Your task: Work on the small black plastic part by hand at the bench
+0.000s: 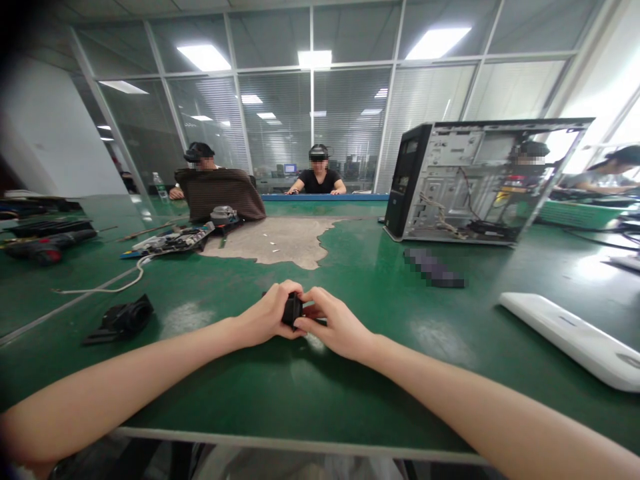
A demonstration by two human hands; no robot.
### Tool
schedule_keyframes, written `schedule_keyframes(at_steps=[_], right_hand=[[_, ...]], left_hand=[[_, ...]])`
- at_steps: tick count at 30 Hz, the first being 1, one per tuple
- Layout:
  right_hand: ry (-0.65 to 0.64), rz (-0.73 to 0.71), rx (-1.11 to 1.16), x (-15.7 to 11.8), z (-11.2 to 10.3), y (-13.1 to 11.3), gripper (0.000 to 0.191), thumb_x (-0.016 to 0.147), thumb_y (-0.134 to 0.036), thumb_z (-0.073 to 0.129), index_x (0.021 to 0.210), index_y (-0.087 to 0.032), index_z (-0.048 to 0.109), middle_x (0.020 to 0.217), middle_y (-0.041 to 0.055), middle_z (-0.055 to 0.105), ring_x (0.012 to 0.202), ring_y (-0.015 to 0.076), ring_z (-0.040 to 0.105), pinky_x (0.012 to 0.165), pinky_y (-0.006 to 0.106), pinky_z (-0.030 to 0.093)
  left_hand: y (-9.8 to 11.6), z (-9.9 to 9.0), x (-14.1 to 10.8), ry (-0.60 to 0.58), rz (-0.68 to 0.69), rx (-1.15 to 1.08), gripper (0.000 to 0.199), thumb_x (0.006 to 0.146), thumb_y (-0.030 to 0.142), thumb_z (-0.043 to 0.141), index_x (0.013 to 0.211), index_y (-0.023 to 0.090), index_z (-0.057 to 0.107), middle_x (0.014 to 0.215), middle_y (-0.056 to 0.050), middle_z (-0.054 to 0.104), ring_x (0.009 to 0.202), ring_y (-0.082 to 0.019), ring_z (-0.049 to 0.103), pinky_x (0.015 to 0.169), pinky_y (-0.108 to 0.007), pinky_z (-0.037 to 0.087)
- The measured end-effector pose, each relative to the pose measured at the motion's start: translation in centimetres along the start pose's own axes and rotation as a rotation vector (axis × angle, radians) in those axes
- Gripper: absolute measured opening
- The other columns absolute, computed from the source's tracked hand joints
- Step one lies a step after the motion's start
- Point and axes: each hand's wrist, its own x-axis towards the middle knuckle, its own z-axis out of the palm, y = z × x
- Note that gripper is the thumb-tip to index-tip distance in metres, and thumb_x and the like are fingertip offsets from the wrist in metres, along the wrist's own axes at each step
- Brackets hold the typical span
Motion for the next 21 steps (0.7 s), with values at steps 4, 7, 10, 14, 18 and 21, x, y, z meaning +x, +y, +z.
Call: schedule_keyframes(at_steps=[4, 7, 10, 14, 18, 21], right_hand=[[-0.003, 0.064, 0.135, 0.24, 0.08, 0.03, 0.016, 0.082, -0.029, 0.053, 0.089, -0.020, 0.042, 0.075, -0.0016, 0.057, 0.069, 0.0133, 0.060, 0.063, 0.027, 0.048], [-0.003, 0.074, 0.233, 0.54, 0.13, 0.11, 0.022, 0.080, -0.032, 0.057, 0.088, -0.020, 0.040, 0.079, -0.0012, 0.057, 0.074, 0.0137, 0.060, 0.066, 0.027, 0.047], [-0.010, 0.080, 0.252, 0.64, 0.15, 0.26, 0.024, 0.079, -0.034, 0.058, 0.090, -0.020, 0.042, 0.084, 0.0002, 0.057, 0.077, 0.0142, 0.060, 0.068, 0.029, 0.048], [-0.034, 0.060, 0.165, 0.20, 0.05, 0.42, 0.029, 0.076, -0.027, 0.062, 0.095, -0.021, 0.041, 0.083, 0.0001, 0.057, 0.079, 0.0158, 0.060, 0.072, 0.032, 0.048], [-0.018, 0.002, 0.087, -0.17, -0.01, 0.21, 0.028, 0.076, -0.022, 0.063, 0.096, -0.020, 0.044, 0.092, 0.0018, 0.054, 0.087, 0.0167, 0.059, 0.080, 0.035, 0.047], [0.000, 0.004, 0.143, 0.09, 0.06, -0.05, 0.016, 0.081, -0.025, 0.056, 0.091, -0.019, 0.045, 0.086, 0.0006, 0.054, 0.082, 0.0151, 0.059, 0.076, 0.032, 0.048]], left_hand=[[-0.15, 0.15, 0.00, 0.008, 0.019, -0.005, 0.061, 0.067, 0.041, 0.067, 0.107, 0.017, 0.029, 0.099, -0.009, 0.048, 0.086, -0.023, 0.050, 0.074, -0.036, 0.043], [-0.19, 0.19, 0.03, 0.012, 0.024, -0.007, 0.062, 0.067, 0.042, 0.067, 0.109, 0.017, 0.028, 0.099, -0.010, 0.048, 0.087, -0.024, 0.050, 0.074, -0.037, 0.043], [-0.12, 0.13, 0.08, 0.006, 0.020, -0.012, 0.061, 0.067, 0.041, 0.067, 0.108, 0.017, 0.029, 0.099, -0.009, 0.048, 0.087, -0.025, 0.050, 0.074, -0.037, 0.043], [0.01, -0.04, 0.12, -0.014, 0.001, -0.014, 0.061, 0.065, 0.037, 0.070, 0.107, 0.017, 0.030, 0.099, -0.009, 0.048, 0.087, -0.024, 0.050, 0.074, -0.037, 0.043], [-0.01, -0.06, 0.09, -0.020, -0.017, -0.012, 0.060, 0.064, 0.034, 0.071, 0.106, 0.018, 0.030, 0.097, -0.008, 0.048, 0.082, -0.022, 0.050, 0.073, -0.036, 0.043], [-0.16, 0.08, 0.06, -0.005, -0.005, -0.028, 0.061, 0.064, 0.036, 0.070, 0.107, 0.018, 0.030, 0.098, -0.008, 0.048, 0.084, -0.023, 0.049, 0.074, -0.037, 0.043]])
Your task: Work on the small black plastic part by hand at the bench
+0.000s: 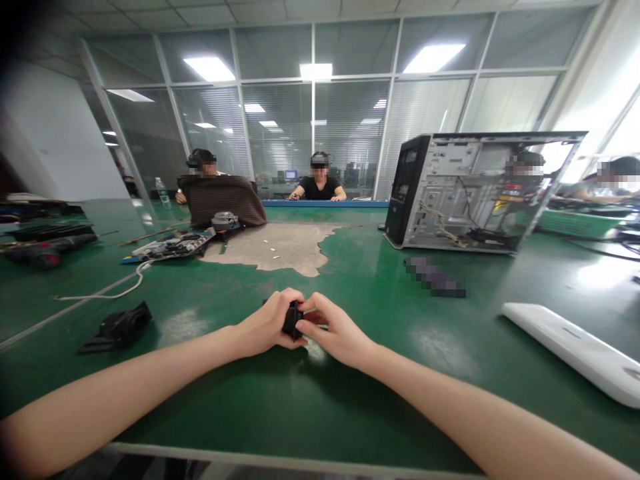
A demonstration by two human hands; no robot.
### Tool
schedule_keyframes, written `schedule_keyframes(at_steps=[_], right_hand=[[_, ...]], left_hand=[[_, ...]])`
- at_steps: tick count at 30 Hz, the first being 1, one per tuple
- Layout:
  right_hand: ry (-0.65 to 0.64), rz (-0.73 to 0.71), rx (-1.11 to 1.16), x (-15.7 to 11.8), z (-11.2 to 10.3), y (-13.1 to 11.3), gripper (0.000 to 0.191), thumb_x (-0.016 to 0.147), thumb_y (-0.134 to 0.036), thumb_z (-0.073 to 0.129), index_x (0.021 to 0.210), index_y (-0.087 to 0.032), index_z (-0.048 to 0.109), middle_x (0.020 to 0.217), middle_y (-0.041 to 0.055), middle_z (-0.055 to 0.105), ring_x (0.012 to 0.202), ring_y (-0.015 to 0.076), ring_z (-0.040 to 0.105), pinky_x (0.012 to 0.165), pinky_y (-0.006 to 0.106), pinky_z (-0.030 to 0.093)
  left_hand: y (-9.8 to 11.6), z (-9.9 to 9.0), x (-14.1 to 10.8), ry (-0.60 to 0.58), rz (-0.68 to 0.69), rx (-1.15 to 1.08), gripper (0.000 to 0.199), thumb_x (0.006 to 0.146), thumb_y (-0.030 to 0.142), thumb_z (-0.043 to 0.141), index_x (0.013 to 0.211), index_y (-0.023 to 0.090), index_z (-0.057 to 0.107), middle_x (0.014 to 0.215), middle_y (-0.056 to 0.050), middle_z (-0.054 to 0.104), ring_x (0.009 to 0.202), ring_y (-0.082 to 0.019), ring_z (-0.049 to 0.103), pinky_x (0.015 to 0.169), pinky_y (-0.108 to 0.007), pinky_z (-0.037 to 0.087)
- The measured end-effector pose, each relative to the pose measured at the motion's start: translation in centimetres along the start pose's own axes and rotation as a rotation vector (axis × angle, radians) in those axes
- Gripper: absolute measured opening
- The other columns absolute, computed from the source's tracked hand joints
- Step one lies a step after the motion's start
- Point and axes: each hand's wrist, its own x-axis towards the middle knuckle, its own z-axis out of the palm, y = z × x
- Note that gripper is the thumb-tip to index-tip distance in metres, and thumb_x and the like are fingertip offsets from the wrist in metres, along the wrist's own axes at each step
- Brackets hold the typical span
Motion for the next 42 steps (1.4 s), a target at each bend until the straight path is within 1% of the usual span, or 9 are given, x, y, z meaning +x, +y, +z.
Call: schedule_keyframes(at_steps=[3, 7, 13, 16, 19, 23, 29, 34, 42], right_hand=[[0.000, 0.038, 0.090, 0.46, 0.04, 0.04, 0.018, 0.082, -0.029, 0.056, 0.091, -0.020, 0.043, 0.083, -0.0006, 0.055, 0.076, 0.0134, 0.059, 0.071, 0.029, 0.048], [-0.005, 0.064, 0.132, 0.63, -0.16, 0.46, 0.025, 0.078, -0.032, 0.060, 0.092, -0.020, 0.043, 0.093, 0.0019, 0.054, 0.083, 0.0146, 0.059, 0.074, 0.030, 0.048], [-0.049, 0.049, -0.011, -0.17, -0.23, 0.28, 0.030, 0.076, -0.027, 0.062, 0.097, -0.021, 0.042, 0.090, 0.0015, 0.056, 0.085, 0.0163, 0.060, 0.079, 0.036, 0.049], [0.002, -0.011, -0.020, -0.12, 0.02, 0.00, 0.019, 0.079, -0.030, 0.058, 0.091, -0.021, 0.046, 0.095, 0.0027, 0.051, 0.085, 0.0154, 0.059, 0.077, 0.033, 0.050], [0.052, -0.012, 0.016, 0.23, 0.22, -0.11, 0.019, 0.079, -0.033, 0.059, 0.086, -0.020, 0.046, 0.092, 0.0019, 0.051, 0.081, 0.0146, 0.059, 0.072, 0.031, 0.050], [0.001, 0.040, 0.083, 0.37, 0.13, -0.02, 0.027, 0.078, -0.032, 0.060, 0.095, -0.020, 0.043, 0.090, 0.0021, 0.056, 0.081, 0.0155, 0.060, 0.073, 0.033, 0.049], [-0.010, 0.009, -0.063, -0.25, 0.00, 0.33, 0.028, 0.077, -0.028, 0.062, 0.097, -0.020, 0.044, 0.093, 0.0024, 0.055, 0.086, 0.0165, 0.059, 0.080, 0.036, 0.049], [0.044, 0.000, 0.030, 0.25, 0.14, 0.20, 0.019, 0.080, -0.033, 0.057, 0.087, -0.020, 0.045, 0.087, 0.0004, 0.051, 0.079, 0.0136, 0.058, 0.070, 0.029, 0.050], [-0.024, 0.063, 0.107, 0.29, -0.19, 0.65, 0.029, 0.075, -0.033, 0.064, 0.091, -0.020, 0.042, 0.089, 0.0003, 0.055, 0.084, 0.0146, 0.058, 0.074, 0.030, 0.047]], left_hand=[[-0.20, 0.18, -0.05, 0.001, -0.009, -0.010, 0.062, 0.065, 0.040, 0.069, 0.108, 0.018, 0.031, 0.099, -0.009, 0.048, 0.085, -0.023, 0.049, 0.074, -0.037, 0.043], [-0.19, 0.18, -0.08, 0.010, -0.022, -0.037, 0.061, 0.065, 0.040, 0.068, 0.109, 0.018, 0.032, 0.100, -0.009, 0.049, 0.086, -0.024, 0.050, 0.075, -0.037, 0.043], [0.11, -0.13, 0.00, -0.014, -0.035, -0.028, 0.058, 0.064, 0.034, 0.069, 0.107, 0.018, 0.033, 0.097, -0.007, 0.048, 0.084, -0.022, 0.050, 0.075, -0.037, 0.043], [0.03, -0.01, 0.02, -0.005, -0.025, -0.028, 0.057, 0.065, 0.034, 0.068, 0.107, 0.018, 0.033, 0.099, -0.008, 0.048, 0.086, -0.023, 0.050, 0.075, -0.038, 0.043], [-0.08, 0.19, 0.01, -0.008, -0.032, -0.024, 0.059, 0.065, 0.037, 0.068, 0.107, 0.018, 0.032, 0.099, -0.008, 0.048, 0.086, -0.023, 0.050, 0.075, -0.038, 0.043], [-0.02, 0.19, 0.01, -0.008, -0.029, -0.025, 0.060, 0.065, 0.036, 0.069, 0.108, 0.018, 0.031, 0.100, -0.008, 0.048, 0.087, -0.024, 0.051, 0.075, -0.038, 0.043], [0.31, -0.19, 0.04, -0.021, -0.034, -0.015, 0.055, 0.066, 0.032, 0.068, 0.105, 0.017, 0.033, 0.098, -0.008, 0.049, 0.084, -0.023, 0.051, 0.073, -0.037, 0.043], [0.09, 0.07, 0.06, -0.003, -0.026, -0.037, 0.055, 0.065, 0.033, 0.068, 0.105, 0.018, 0.033, 0.098, -0.007, 0.049, 0.085, -0.023, 0.051, 0.074, -0.037, 0.042], [0.02, -0.02, 0.01, -0.002, -0.026, -0.076, 0.056, 0.065, 0.032, 0.069, 0.105, 0.019, 0.033, 0.102, -0.008, 0.047, 0.089, -0.023, 0.051, 0.076, -0.038, 0.042]])
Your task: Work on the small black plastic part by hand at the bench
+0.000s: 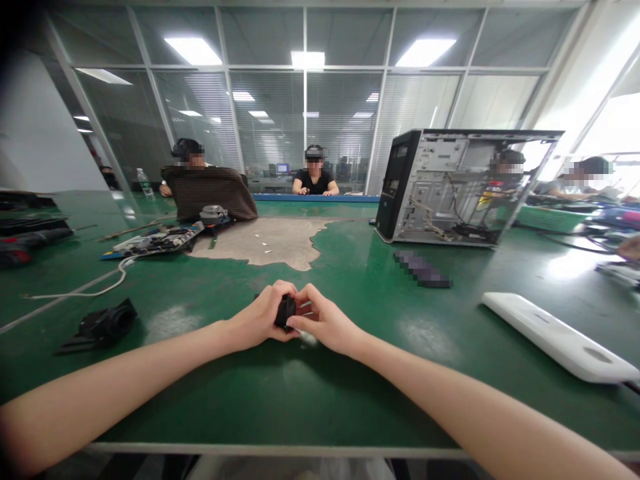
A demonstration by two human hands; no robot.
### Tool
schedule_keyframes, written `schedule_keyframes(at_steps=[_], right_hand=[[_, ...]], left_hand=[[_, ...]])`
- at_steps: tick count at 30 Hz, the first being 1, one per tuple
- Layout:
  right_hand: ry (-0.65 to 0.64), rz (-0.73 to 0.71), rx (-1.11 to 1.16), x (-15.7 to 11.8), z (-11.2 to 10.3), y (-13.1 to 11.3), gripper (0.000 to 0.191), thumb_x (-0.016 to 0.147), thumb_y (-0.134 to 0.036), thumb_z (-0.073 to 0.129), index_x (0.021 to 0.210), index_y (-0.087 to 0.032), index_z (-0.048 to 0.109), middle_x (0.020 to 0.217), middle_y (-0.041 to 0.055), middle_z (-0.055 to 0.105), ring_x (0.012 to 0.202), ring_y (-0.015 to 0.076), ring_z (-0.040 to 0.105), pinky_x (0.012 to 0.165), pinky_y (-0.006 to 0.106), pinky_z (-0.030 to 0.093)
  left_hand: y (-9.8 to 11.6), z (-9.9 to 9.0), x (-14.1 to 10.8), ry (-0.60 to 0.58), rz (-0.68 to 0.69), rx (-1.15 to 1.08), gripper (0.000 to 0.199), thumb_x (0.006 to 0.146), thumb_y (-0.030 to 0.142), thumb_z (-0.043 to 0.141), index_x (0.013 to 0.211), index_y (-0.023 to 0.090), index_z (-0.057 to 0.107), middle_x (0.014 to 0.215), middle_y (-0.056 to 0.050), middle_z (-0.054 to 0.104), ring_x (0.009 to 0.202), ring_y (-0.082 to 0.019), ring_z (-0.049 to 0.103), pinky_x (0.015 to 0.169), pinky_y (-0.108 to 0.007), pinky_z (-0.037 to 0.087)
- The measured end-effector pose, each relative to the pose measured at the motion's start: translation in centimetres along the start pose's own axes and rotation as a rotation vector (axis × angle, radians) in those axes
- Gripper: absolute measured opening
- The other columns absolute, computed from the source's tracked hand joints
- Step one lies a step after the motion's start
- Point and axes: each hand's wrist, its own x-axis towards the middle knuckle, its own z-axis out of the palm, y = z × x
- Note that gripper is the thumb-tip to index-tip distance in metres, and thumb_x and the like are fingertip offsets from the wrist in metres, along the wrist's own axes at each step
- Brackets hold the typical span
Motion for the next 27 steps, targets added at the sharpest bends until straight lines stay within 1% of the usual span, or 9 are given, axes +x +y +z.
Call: schedule_keyframes(at_steps=[3, 5, 7, 12, 16, 18, 21, 22, 27], right_hand=[[-0.026, 0.020, -0.013, -0.32, 0.08, -0.19, 0.036, 0.072, -0.032, 0.067, 0.095, -0.021, 0.041, 0.088, 0.0001, 0.056, 0.084, 0.0147, 0.058, 0.075, 0.031, 0.047], [-0.003, 0.018, -0.003, -0.29, 0.17, -0.39, 0.029, 0.076, -0.035, 0.062, 0.092, -0.020, 0.042, 0.086, 0.0001, 0.055, 0.079, 0.0139, 0.059, 0.072, 0.031, 0.048], [0.014, 0.003, 0.012, -0.11, 0.21, -0.51, 0.027, 0.077, -0.036, 0.061, 0.088, -0.020, 0.043, 0.083, -0.0007, 0.055, 0.076, 0.0134, 0.059, 0.069, 0.029, 0.048], [0.027, 0.000, 0.007, 0.09, 0.04, -0.39, 0.031, 0.075, -0.034, 0.064, 0.092, -0.020, 0.043, 0.089, 0.0007, 0.057, 0.083, 0.0151, 0.060, 0.073, 0.031, 0.049], [0.010, -0.008, -0.032, -0.28, 0.05, -0.42, 0.036, 0.071, -0.031, 0.069, 0.093, -0.021, 0.043, 0.091, 0.0009, 0.056, 0.087, 0.0164, 0.059, 0.080, 0.035, 0.048], [0.011, -0.019, -0.038, -0.36, 0.14, -0.52, 0.033, 0.072, -0.032, 0.067, 0.092, -0.021, 0.043, 0.093, 0.0011, 0.055, 0.086, 0.0157, 0.059, 0.079, 0.034, 0.048], [0.035, -0.032, -0.020, -0.16, 0.25, -0.62, 0.024, 0.078, -0.036, 0.060, 0.087, -0.020, 0.045, 0.087, 0.0002, 0.054, 0.080, 0.0143, 0.059, 0.073, 0.031, 0.049], [0.043, -0.036, -0.014, -0.05, 0.25, -0.61, 0.023, 0.078, -0.035, 0.060, 0.085, -0.019, 0.044, 0.086, -0.0001, 0.054, 0.080, 0.0143, 0.059, 0.072, 0.030, 0.048], [0.017, -0.011, 0.010, 0.13, 0.07, -0.36, 0.029, 0.076, -0.031, 0.063, 0.094, -0.020, 0.043, 0.092, 0.0018, 0.056, 0.086, 0.0153, 0.059, 0.075, 0.031, 0.047]], left_hand=[[0.00, -0.02, 0.01, -0.001, 0.006, -0.002, 0.056, 0.064, 0.029, 0.069, 0.106, 0.019, 0.032, 0.104, -0.008, 0.047, 0.091, -0.024, 0.050, 0.078, -0.039, 0.042], [-0.05, 0.06, 0.04, -0.002, 0.014, -0.008, 0.056, 0.065, 0.030, 0.068, 0.106, 0.018, 0.032, 0.105, -0.009, 0.047, 0.093, -0.024, 0.050, 0.079, -0.039, 0.042], [-0.11, 0.16, 0.07, 0.003, 0.017, -0.018, 0.056, 0.065, 0.032, 0.068, 0.106, 0.018, 0.032, 0.106, -0.009, 0.047, 0.094, -0.025, 0.050, 0.079, -0.039, 0.042], [-0.09, 0.21, 0.06, 0.012, 0.008, -0.032, 0.057, 0.065, 0.034, 0.068, 0.108, 0.020, 0.033, 0.106, -0.008, 0.048, 0.095, -0.025, 0.051, 0.080, -0.039, 0.041], [0.13, 0.06, 0.01, -0.013, -0.025, -0.007, 0.057, 0.064, 0.031, 0.069, 0.108, 0.020, 0.034, 0.102, -0.007, 0.050, 0.088, -0.024, 0.052, 0.077, -0.038, 0.042], [0.20, 0.05, 0.01, -0.009, -0.039, 0.008, 0.056, 0.064, 0.031, 0.069, 0.107, 0.020, 0.035, 0.099, -0.007, 0.051, 0.086, -0.023, 0.052, 0.075, -0.038, 0.042], [0.15, 0.12, 0.04, 0.005, -0.030, 0.020, 0.055, 0.064, 0.033, 0.068, 0.106, 0.019, 0.036, 0.098, -0.007, 0.051, 0.086, -0.024, 0.052, 0.075, -0.038, 0.043], [0.10, 0.15, 0.05, 0.005, -0.024, 0.023, 0.055, 0.065, 0.034, 0.068, 0.106, 0.019, 0.036, 0.098, -0.007, 0.050, 0.086, -0.024, 0.052, 0.075, -0.038, 0.043], [-0.02, 0.10, 0.05, -0.011, -0.008, 0.033, 0.056, 0.066, 0.036, 0.067, 0.107, 0.017, 0.033, 0.100, -0.009, 0.049, 0.087, -0.025, 0.052, 0.074, -0.038, 0.044]])
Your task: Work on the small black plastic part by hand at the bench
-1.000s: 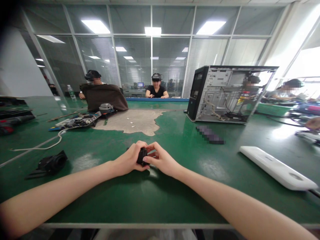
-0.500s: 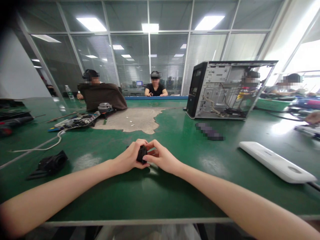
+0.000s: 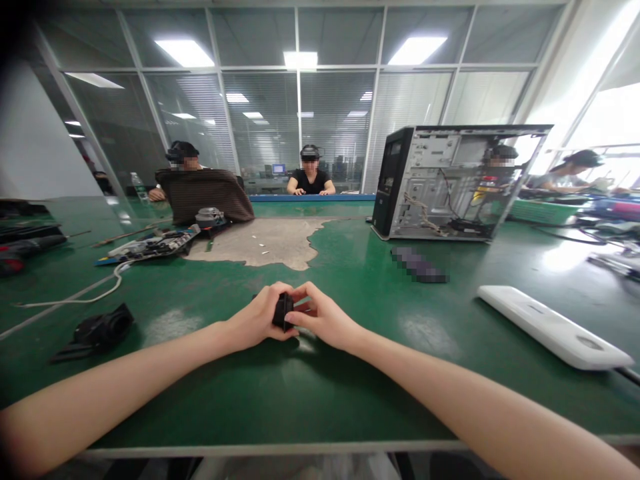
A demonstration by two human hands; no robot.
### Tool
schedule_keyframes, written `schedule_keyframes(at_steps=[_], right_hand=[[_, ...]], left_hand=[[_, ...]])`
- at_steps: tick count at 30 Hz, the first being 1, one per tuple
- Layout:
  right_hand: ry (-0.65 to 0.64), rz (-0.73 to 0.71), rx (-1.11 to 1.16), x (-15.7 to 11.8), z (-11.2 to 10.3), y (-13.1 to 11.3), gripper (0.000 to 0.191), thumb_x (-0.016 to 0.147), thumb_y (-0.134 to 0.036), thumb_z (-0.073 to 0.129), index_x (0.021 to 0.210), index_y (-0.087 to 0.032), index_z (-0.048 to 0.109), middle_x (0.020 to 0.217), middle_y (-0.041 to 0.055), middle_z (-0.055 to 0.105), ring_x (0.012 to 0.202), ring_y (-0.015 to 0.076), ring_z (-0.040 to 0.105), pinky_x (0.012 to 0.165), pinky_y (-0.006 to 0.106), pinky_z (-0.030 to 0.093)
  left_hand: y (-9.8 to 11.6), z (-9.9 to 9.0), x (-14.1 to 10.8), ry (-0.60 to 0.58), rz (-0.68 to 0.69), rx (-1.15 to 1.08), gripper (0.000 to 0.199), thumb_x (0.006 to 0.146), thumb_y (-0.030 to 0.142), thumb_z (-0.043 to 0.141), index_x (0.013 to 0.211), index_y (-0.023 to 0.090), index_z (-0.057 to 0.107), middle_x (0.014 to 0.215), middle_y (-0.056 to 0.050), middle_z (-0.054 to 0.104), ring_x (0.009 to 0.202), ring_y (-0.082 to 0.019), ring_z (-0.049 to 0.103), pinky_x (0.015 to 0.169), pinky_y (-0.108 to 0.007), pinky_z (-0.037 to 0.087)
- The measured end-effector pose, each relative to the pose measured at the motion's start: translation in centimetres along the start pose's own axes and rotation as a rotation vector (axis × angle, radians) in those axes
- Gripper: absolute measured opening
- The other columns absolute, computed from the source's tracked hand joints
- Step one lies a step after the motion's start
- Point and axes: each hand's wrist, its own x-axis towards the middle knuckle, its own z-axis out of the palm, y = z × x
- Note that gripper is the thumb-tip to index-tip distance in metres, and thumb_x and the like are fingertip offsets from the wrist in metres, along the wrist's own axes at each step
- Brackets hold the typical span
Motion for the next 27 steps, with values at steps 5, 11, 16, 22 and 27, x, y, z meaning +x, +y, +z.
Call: schedule_keyframes(at_steps=[5, 11, 16, 22, 27], right_hand=[[-0.029, 0.009, -0.032, -0.47, 0.00, 0.06, 0.033, 0.074, -0.029, 0.065, 0.095, -0.021, 0.041, 0.092, 0.0016, 0.056, 0.085, 0.0155, 0.059, 0.075, 0.032, 0.048], [-0.023, -0.014, -0.013, -0.15, 0.00, -0.11, 0.026, 0.078, -0.033, 0.060, 0.092, -0.020, 0.041, 0.086, 0.0011, 0.058, 0.083, 0.0153, 0.060, 0.074, 0.031, 0.048], [-0.037, -0.012, -0.022, -0.10, -0.18, -0.07, 0.029, 0.077, -0.032, 0.061, 0.095, -0.020, 0.042, 0.091, 0.0019, 0.056, 0.087, 0.0164, 0.059, 0.078, 0.034, 0.048], [-0.023, -0.107, -0.135, -0.24, -0.28, -0.20, 0.022, 0.078, -0.027, 0.061, 0.093, -0.021, 0.046, 0.100, 0.0029, 0.048, 0.088, 0.0151, 0.058, 0.079, 0.033, 0.049], [-0.029, -0.052, -0.055, 0.12, -0.26, -0.30, 0.019, 0.082, -0.028, 0.055, 0.092, -0.020, 0.041, 0.085, 0.0001, 0.054, 0.077, 0.0134, 0.060, 0.067, 0.028, 0.049]], left_hand=[[0.09, -0.03, -0.10, -0.005, -0.009, 0.027, 0.057, 0.066, 0.035, 0.068, 0.107, 0.018, 0.032, 0.099, -0.008, 0.048, 0.085, -0.023, 0.051, 0.075, -0.038, 0.044], [-0.13, 0.32, -0.10, 0.023, -0.015, 0.039, 0.061, 0.064, 0.039, 0.069, 0.106, 0.017, 0.031, 0.099, -0.009, 0.048, 0.087, -0.025, 0.051, 0.076, -0.039, 0.044], [-0.06, 0.25, -0.07, 0.015, -0.016, 0.017, 0.060, 0.065, 0.039, 0.068, 0.107, 0.017, 0.031, 0.101, -0.009, 0.048, 0.089, -0.026, 0.051, 0.078, -0.040, 0.044], [0.05, 0.19, -0.06, 0.010, -0.038, 0.004, 0.060, 0.064, 0.037, 0.069, 0.108, 0.018, 0.032, 0.101, -0.009, 0.049, 0.089, -0.026, 0.051, 0.077, -0.040, 0.044], [0.03, 0.29, 0.02, 0.013, -0.026, 0.016, 0.060, 0.065, 0.038, 0.069, 0.107, 0.018, 0.032, 0.101, -0.009, 0.049, 0.090, -0.026, 0.051, 0.077, -0.040, 0.043]])
